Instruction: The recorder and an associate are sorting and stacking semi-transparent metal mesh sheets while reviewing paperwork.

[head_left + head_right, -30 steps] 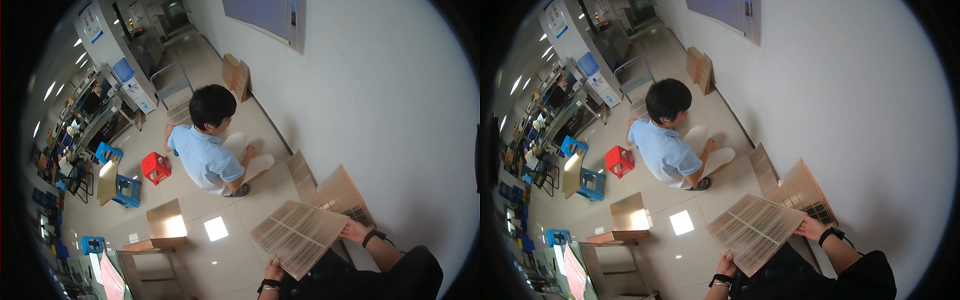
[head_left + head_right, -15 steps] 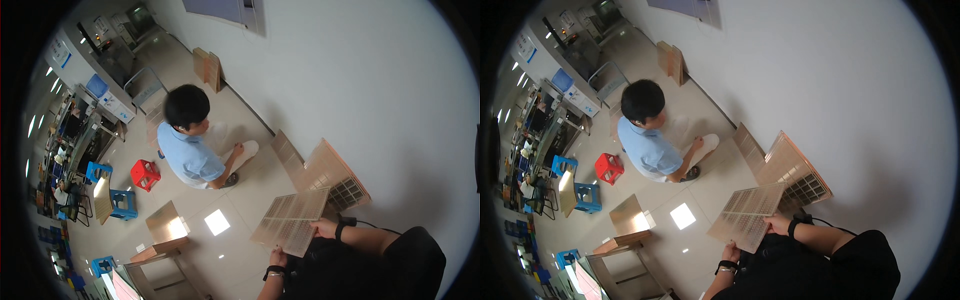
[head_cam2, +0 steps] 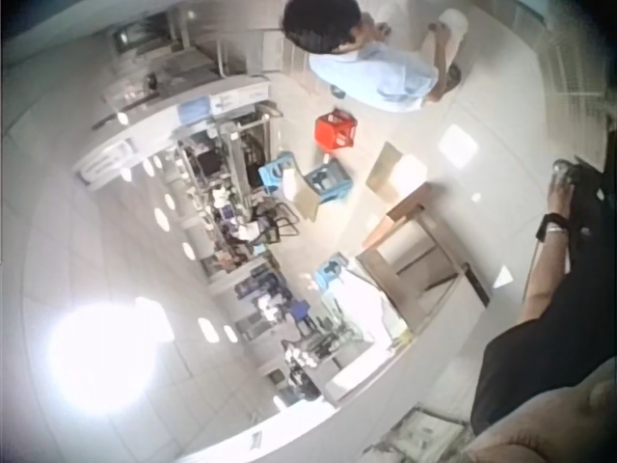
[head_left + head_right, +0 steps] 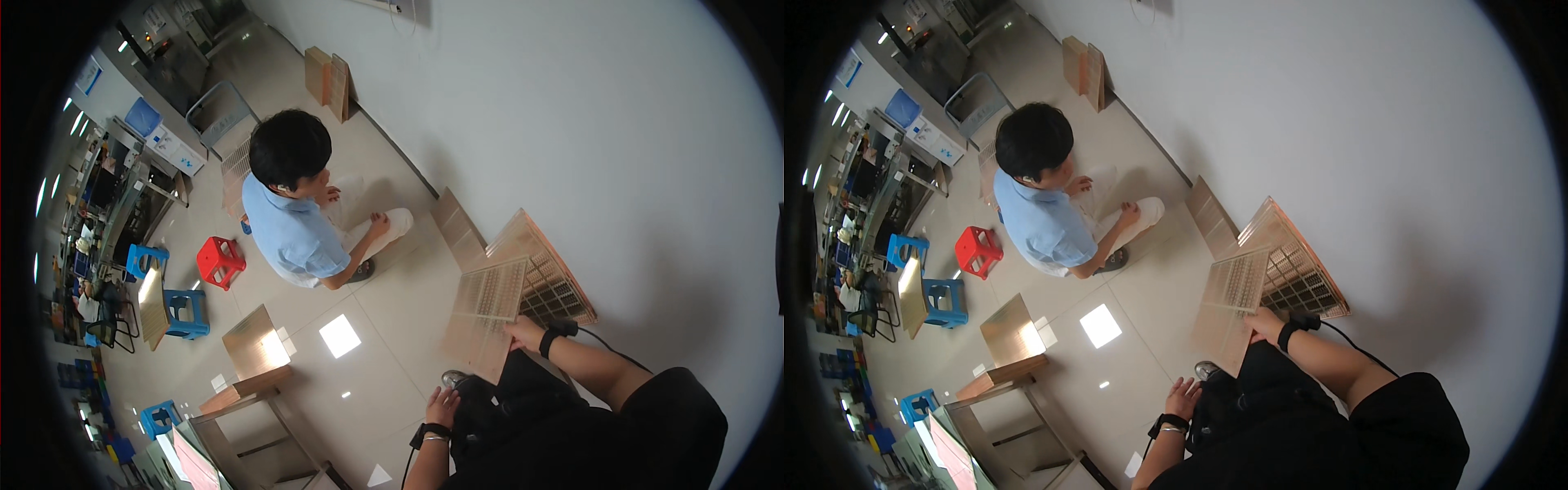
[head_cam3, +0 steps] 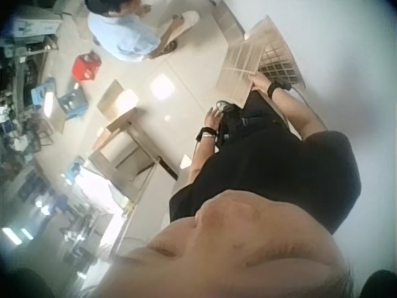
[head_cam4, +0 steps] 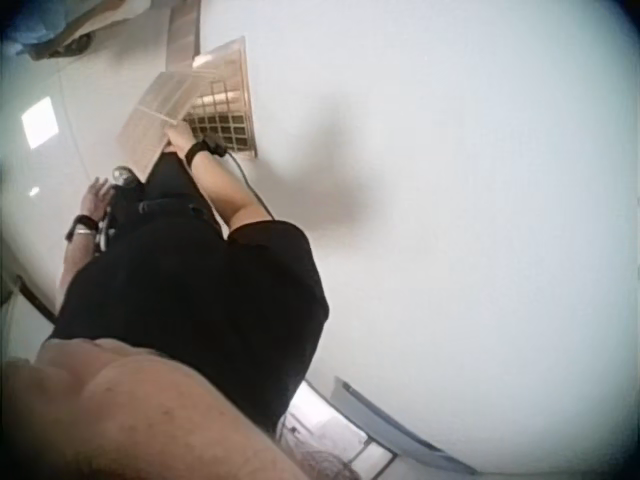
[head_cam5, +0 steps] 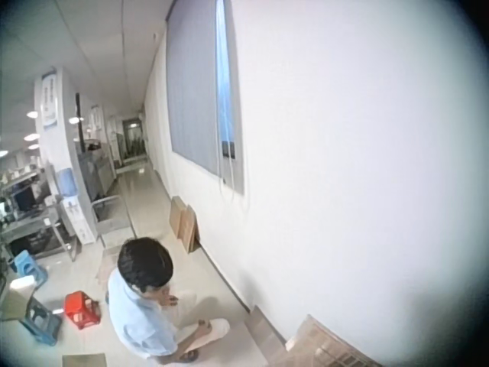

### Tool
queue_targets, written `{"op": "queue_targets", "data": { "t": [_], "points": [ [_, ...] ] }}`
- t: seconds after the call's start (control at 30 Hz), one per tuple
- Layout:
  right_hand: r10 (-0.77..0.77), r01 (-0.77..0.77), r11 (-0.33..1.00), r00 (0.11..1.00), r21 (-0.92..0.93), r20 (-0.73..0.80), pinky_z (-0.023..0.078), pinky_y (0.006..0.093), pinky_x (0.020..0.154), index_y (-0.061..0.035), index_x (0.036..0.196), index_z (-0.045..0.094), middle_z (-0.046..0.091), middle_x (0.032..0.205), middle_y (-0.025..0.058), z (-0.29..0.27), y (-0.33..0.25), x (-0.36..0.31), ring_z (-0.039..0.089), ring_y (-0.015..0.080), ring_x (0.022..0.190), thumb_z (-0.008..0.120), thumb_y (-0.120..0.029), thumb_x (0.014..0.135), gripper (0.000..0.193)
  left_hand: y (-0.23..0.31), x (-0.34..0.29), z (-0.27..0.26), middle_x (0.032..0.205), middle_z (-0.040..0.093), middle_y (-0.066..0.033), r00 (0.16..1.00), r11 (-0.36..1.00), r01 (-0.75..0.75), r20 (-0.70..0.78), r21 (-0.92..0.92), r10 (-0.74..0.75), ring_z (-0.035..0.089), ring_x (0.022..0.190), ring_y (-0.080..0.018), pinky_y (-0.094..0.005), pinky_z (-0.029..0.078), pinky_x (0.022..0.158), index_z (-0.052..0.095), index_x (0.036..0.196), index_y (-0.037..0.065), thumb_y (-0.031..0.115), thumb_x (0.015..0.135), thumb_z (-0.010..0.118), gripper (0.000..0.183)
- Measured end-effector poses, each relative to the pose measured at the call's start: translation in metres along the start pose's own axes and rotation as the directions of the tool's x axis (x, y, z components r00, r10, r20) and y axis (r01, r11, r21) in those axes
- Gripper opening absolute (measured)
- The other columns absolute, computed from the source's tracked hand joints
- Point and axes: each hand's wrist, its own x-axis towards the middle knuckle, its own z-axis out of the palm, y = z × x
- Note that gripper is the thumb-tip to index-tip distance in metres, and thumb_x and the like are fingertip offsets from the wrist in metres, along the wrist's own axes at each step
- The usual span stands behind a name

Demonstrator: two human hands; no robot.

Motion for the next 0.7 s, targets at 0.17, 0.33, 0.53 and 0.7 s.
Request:
{"op": "queue_targets", "data": {
  "t": [0.17,0.33,0.53,0.7],
  "points": [
    [-0.005,0.0,0.991,0.999,-0.132,-0.038,0.052,0.0425,0.063,0.0001,0.108,0.048,0.054,0.097,0.0169,-0.022,-0.026,0.041,0.058,0.0301,0.084,0.046,-0.012,0.08,0.031,-0.006,0.006,-0.012,0.115,0.045,-0.019,0.996,0.992,-0.03,-0.074,0.124,0.039,0.05,0.099,-0.0339,-0.0412,0.046,0.08,0.032,0.12,0.004,0.007,0.082,0.048,0.041],
    [-0.022,0.004,0.98,0.996,-0.199,-0.086,0.051,0.0477,0.06,-0.0072,0.118,0.038,0.052,0.103,0.0185,-0.05,-0.043,0.088,0.057,0.033,0.088,0.044,-0.011,0.079,0.039,-0.018,0.005,-0.036,0.108,0.05,-0.019,0.974,0.977,0.022,-0.226,0.212,0.027,0.053,0.094,-0.0328,-0.0407,0.047,0.078,0.033,0.12,0.002,0.01,0.085,0.042,0.037],
    [0.018,-0.041,0.97,0.995,-0.239,-0.098,0.051,0.0471,0.063,-0.0049,0.117,0.039,0.052,0.102,0.0188,-0.067,-0.055,0.113,0.056,0.0338,0.09,0.048,-0.011,0.078,0.04,-0.012,-0.011,-0.037,0.107,0.049,-0.0211,0.937,0.975,0.007,-0.341,0.222,0.071,0.054,0.093,-0.0339,-0.0415,0.048,0.077,0.034,0.119,0.001,0.008,0.086,0.039,0.034],
    [-0.131,0.072,0.85,0.988,-0.522,-0.077,0.053,0.0421,0.055,-0.0006,0.112,0.046,0.054,0.1,0.0227,-0.088,-0.061,0.13,0.06,0.0337,0.08,0.046,-0.011,0.076,0.037,-0.001,-0.001,-0.008,0.105,0.049,-0.0208,0.938,0.984,-0.092,-0.318,0.155,0.138,0.054,0.092,-0.0341,-0.0424,0.049,0.077,0.034,0.117,0.0,0.006,0.085,0.038,0.032]
  ]
}}
